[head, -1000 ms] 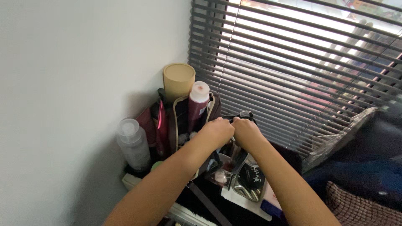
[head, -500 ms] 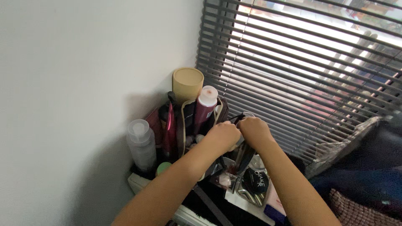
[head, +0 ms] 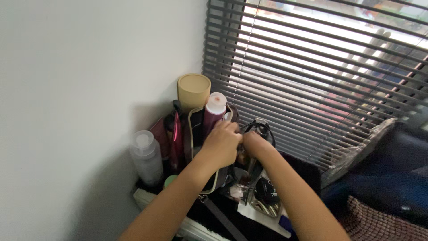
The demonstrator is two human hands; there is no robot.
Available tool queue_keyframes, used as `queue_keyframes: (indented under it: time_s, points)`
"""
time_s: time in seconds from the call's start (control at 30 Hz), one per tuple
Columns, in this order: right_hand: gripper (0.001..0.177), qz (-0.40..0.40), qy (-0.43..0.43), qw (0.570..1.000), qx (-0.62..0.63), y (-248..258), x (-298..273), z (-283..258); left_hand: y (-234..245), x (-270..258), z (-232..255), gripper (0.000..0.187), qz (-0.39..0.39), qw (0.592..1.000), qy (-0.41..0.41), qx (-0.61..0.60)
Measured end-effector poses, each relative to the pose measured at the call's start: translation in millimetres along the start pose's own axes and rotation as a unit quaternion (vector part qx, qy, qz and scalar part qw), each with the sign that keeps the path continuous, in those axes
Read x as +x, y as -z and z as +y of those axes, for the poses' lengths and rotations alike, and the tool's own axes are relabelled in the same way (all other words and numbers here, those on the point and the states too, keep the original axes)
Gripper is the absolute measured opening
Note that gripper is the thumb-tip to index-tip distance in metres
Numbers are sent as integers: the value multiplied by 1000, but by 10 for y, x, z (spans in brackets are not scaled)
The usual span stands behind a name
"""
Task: The person organizes various cosmetics and toiletries by moving items between a makeup bag and a dresser drawer.
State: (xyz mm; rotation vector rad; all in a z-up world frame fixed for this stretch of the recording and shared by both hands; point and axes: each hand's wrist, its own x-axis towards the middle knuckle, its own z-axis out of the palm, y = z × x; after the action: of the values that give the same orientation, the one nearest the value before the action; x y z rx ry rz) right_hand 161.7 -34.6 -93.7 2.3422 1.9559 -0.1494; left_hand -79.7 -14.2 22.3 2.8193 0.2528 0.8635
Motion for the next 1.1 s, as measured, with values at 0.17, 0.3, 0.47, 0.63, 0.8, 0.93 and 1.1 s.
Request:
queue_keyframes:
  time_s: [0.17, 0.3, 0.47, 0.63, 0.8, 0.93, 1.1]
  points:
    - [37, -128, 13, 988, -82, -300, 510, 102, 150, -198, 83, 19, 41, 995, 60, -62]
    - [42, -127, 12, 988, -90, -495, 603, 120, 226, -376, 50, 17, 45, 991, 76, -98]
    - [47, -110, 21, 989, -101, -505, 629, 192, 287, -551, 50, 33, 25, 983, 68, -168]
    - [53, -108, 9, 979, -173, -43, 271, 48, 345, -579, 108, 43, 24, 990, 31, -138]
    - [33, -59, -22, 997, -54, 757, -653, -369, 357, -615, 199, 58, 15, 993, -56, -98]
    - [31, -58, 23, 994, 91, 983, -1091, -774, 393, -640, 176, 39, 1, 995, -7, -104]
    - [34, -26, 18, 996, 79, 1074, -1304, -1036, 523, -747, 103, 47, 73, 987, 1, -142]
